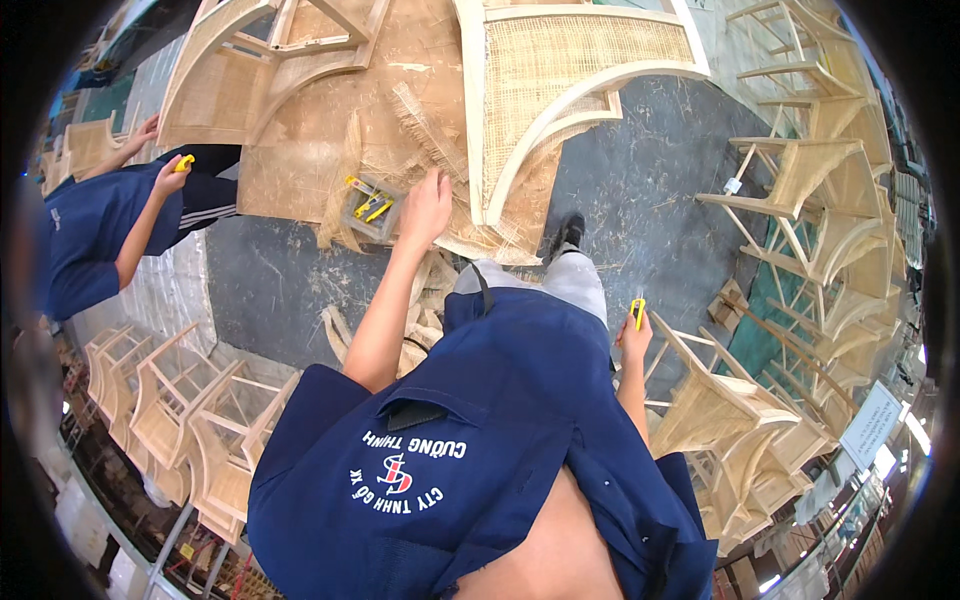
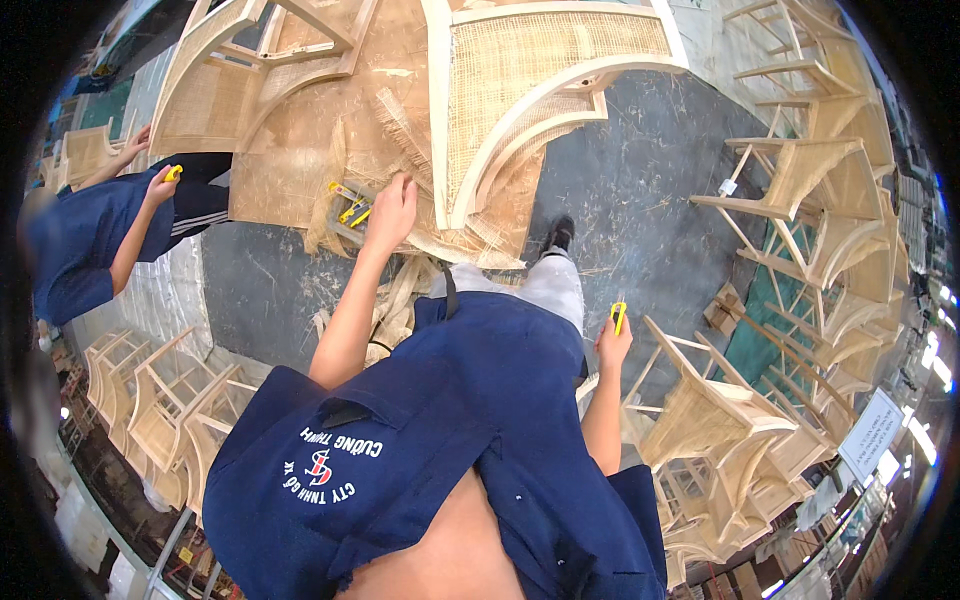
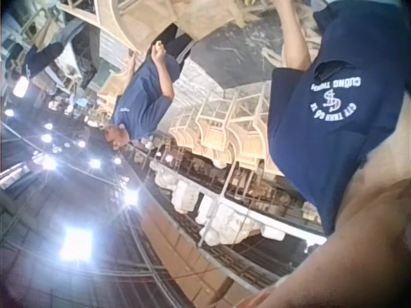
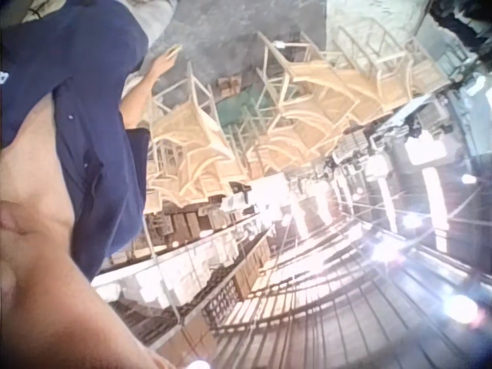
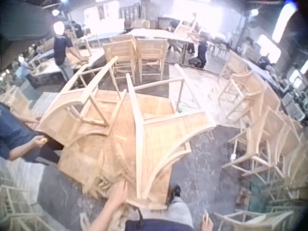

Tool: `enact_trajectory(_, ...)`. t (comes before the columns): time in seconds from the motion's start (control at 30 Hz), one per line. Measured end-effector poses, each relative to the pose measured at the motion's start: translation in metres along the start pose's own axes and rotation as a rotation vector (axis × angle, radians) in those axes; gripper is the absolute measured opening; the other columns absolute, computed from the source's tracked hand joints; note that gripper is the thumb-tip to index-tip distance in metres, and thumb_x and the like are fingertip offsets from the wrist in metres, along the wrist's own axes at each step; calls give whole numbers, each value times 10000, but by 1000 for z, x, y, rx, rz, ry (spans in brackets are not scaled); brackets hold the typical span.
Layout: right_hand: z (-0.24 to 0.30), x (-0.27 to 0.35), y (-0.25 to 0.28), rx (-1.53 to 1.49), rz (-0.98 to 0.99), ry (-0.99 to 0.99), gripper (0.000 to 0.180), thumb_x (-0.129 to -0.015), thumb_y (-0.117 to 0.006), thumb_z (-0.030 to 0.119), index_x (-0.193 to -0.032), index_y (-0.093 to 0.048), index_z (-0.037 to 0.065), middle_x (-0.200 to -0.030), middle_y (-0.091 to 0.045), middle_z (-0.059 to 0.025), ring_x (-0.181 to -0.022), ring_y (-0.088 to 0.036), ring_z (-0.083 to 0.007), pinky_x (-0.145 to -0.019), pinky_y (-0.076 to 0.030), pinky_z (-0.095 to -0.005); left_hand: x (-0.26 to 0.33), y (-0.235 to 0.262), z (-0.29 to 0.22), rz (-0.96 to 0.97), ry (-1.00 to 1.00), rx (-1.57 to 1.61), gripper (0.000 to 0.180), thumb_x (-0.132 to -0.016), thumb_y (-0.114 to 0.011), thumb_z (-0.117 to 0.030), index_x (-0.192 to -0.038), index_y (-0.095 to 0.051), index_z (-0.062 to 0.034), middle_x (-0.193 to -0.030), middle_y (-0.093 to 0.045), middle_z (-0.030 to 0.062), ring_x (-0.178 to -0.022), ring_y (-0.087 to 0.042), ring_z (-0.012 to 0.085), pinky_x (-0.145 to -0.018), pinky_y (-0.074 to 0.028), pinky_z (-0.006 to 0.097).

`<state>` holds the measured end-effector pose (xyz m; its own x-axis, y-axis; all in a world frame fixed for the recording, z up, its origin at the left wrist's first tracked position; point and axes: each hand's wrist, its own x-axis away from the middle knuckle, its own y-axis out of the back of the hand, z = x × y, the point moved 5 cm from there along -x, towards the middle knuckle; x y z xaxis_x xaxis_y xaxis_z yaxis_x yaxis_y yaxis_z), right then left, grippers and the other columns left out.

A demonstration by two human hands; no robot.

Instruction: The person uses a yellow utility knife to trim excess woven cane material from the seat of a wooden chair. They repeatedly cut along the frame edges, pull away loose strands, and reposition the chair to access different sides. The task continues across multiple chairs in a workshop setting.

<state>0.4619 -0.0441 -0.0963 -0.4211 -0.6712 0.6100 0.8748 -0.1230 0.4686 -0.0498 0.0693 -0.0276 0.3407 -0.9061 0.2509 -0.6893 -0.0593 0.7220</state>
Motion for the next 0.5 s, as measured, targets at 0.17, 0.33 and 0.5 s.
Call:
enact_trajectory(0.17, -24, -27, 25, 22, 35, -7, 215, -1014, -572, 102, -1222, -614, 65, -675, -554, -20, -431, -528, -117, -350, -420, -288, -6, -43, -28, -108, -71, 381, 478, -1100, -437, -323, -1420, -503, 25, -1239, -663, 266, -1174, -638, 391, -1025, -475, 440)
enact_trajectory(0.33, -64, -63, 68, 76, 140, -62, 231, -999, -587, 98, -1226, -620, 68, -622, -546, -21, -436, -556, -133, -353, -433, -308, 12, -72, -8, -381, 180, 460, 492, -1118, -404, -336, -1379, -535, 59, -1263, -664, 228, -1189, -624, 334, -1050, -455, 413)
enact_trajectory(0.5, -92, -88, 135, 51, 154, -169, 271, -1003, -577, 100, -1269, -604, 61, -667, -559, -29, -453, -555, -132, -369, -431, -311, 15, -68, -55, -473, 304, 59, 470, -1098, -394, -382, -1181, -653, 1, -1091, -703, 263, -1025, -655, 447, -889, -482, 499)
